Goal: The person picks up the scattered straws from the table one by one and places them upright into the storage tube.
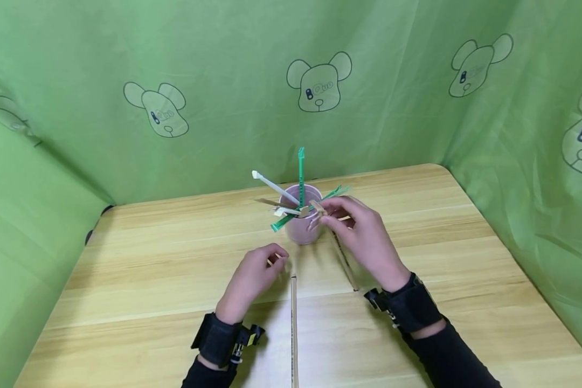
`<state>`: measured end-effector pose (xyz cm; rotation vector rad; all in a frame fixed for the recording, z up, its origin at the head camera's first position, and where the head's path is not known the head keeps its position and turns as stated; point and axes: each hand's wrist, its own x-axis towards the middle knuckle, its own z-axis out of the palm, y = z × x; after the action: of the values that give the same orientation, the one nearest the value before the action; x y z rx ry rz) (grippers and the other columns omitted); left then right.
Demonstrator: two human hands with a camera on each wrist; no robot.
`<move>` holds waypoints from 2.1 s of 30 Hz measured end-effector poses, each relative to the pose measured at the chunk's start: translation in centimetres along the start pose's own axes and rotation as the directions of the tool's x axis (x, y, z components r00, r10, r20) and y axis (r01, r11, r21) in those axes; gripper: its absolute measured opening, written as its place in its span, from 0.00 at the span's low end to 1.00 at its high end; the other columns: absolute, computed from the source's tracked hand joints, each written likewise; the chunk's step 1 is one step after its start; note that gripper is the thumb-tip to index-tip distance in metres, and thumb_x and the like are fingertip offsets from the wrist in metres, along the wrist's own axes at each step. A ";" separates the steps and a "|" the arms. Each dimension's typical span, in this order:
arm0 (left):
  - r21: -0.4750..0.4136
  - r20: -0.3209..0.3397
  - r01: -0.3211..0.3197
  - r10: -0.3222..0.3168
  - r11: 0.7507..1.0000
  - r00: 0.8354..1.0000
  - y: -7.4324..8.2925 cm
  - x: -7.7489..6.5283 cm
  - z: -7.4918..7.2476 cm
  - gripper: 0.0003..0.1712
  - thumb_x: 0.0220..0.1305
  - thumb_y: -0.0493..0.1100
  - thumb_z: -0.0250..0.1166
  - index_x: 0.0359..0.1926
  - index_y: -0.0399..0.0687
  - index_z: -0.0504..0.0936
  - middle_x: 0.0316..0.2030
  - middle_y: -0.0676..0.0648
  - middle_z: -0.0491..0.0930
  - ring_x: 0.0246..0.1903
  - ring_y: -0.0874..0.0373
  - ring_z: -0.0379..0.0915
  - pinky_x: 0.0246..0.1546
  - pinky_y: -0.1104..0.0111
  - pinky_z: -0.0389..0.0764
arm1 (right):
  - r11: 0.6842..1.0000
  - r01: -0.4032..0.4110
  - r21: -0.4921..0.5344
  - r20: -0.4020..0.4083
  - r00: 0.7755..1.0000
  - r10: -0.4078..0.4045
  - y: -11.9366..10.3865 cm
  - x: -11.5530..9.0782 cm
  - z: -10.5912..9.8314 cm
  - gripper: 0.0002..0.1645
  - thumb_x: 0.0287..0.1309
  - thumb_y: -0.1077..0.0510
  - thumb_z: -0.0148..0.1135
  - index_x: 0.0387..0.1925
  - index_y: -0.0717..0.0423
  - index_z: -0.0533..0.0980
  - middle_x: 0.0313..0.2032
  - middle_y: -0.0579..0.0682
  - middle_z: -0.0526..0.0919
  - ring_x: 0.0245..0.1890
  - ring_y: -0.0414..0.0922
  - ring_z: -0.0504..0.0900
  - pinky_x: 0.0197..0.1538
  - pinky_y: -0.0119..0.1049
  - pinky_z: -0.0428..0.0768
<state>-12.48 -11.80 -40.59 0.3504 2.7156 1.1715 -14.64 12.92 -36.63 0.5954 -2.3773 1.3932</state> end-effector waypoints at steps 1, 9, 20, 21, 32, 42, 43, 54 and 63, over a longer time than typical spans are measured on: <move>0.002 0.003 0.004 -0.004 1.000 1.000 0.0 0.0 0.0 0.09 0.77 0.36 0.64 0.51 0.39 0.87 0.32 0.48 0.83 0.27 0.58 0.74 0.29 0.64 0.77 | 1.000 0.015 0.010 -0.025 1.000 -0.015 -0.1 0.0 -0.1 0.17 0.65 0.65 0.73 0.55 0.56 0.84 0.46 0.46 0.86 0.45 0.42 0.85 0.46 0.34 0.86; 0.026 0.016 -0.005 0.005 1.000 1.000 0.0 -0.1 0.4 0.07 0.76 0.37 0.64 0.48 0.41 0.87 0.31 0.50 0.82 0.29 0.59 0.74 0.33 0.63 0.78 | 0.985 0.138 0.107 -0.215 0.970 -0.112 -0.8 0.0 -1.0 0.12 0.61 0.70 0.75 0.46 0.62 0.85 0.44 0.48 0.86 0.45 0.43 0.85 0.50 0.33 0.86; 0.037 0.057 0.007 -0.009 0.999 0.998 0.1 -0.2 0.7 0.07 0.76 0.39 0.64 0.46 0.42 0.87 0.31 0.51 0.81 0.31 0.58 0.74 0.34 0.63 0.78 | 0.914 0.324 0.243 -0.399 0.892 -0.210 -2.4 0.1 -2.3 0.18 0.50 0.88 0.68 0.42 0.75 0.80 0.43 0.59 0.83 0.45 0.47 0.86 0.53 0.39 0.86; 0.040 0.061 0.006 -0.008 0.999 0.998 0.1 -0.2 0.8 0.07 0.76 0.39 0.64 0.46 0.42 0.87 0.31 0.51 0.81 0.31 0.58 0.74 0.33 0.63 0.78 | 0.902 0.343 0.263 -0.418 0.883 -0.214 -2.6 0.1 -2.3 0.18 0.50 0.88 0.68 0.41 0.76 0.79 0.43 0.59 0.83 0.45 0.48 0.86 0.53 0.40 0.86; 0.053 0.090 0.019 -0.024 0.998 0.996 0.2 -0.2 1.1 0.07 0.77 0.41 0.65 0.46 0.43 0.87 0.33 0.51 0.82 0.31 0.57 0.75 0.34 0.62 0.79 | 0.784 0.494 0.376 -0.587 0.782 -0.211 -3.5 0.1 -3.1 0.18 0.59 0.74 0.74 0.39 0.84 0.73 0.42 0.62 0.81 0.43 0.54 0.86 0.54 0.42 0.86; 0.054 0.118 0.015 -0.021 0.998 0.993 0.3 -0.3 1.3 0.06 0.77 0.40 0.65 0.45 0.43 0.87 0.33 0.51 0.82 0.31 0.58 0.74 0.33 0.63 0.78 | 0.828 0.406 0.388 -0.468 0.860 -0.203 -2.5 0.2 -2.3 0.12 0.56 0.85 0.67 0.41 0.81 0.75 0.43 0.62 0.80 0.45 0.54 0.85 0.54 0.44 0.86; 0.053 0.119 0.014 -0.020 0.999 0.993 0.3 -0.3 1.3 0.06 0.77 0.40 0.65 0.45 0.43 0.87 0.33 0.52 0.82 0.30 0.58 0.74 0.33 0.64 0.78 | 0.842 0.383 0.380 -0.450 0.872 -0.194 -2.3 0.2 -2.1 0.13 0.55 0.86 0.66 0.41 0.80 0.76 0.43 0.62 0.80 0.45 0.53 0.85 0.54 0.43 0.86; 0.051 0.083 0.044 -0.048 0.998 0.995 0.4 -0.5 1.7 0.04 0.75 0.38 0.67 0.45 0.43 0.87 0.31 0.51 0.81 0.27 0.58 0.73 0.29 0.65 0.76 | 0.985 0.124 0.121 -0.229 0.969 -0.094 1.7 0.3 -0.2 0.12 0.64 0.76 0.68 0.47 0.64 0.83 0.46 0.51 0.84 0.50 0.48 0.84 0.55 0.36 0.85; 0.036 0.074 0.087 -0.089 0.996 0.993 0.4 -0.4 2.1 0.07 0.70 0.40 0.72 0.43 0.41 0.86 0.32 0.50 0.82 0.29 0.57 0.74 0.32 0.64 0.77 | 0.997 0.071 0.018 -0.108 0.992 -0.068 3.1 0.2 0.5 0.19 0.69 0.70 0.68 0.59 0.59 0.81 0.56 0.52 0.85 0.55 0.49 0.85 0.54 0.40 0.86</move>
<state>-11.48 -10.20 -41.75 0.2708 2.6585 1.0691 -16.39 13.76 -39.08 0.5883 -2.2387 1.3877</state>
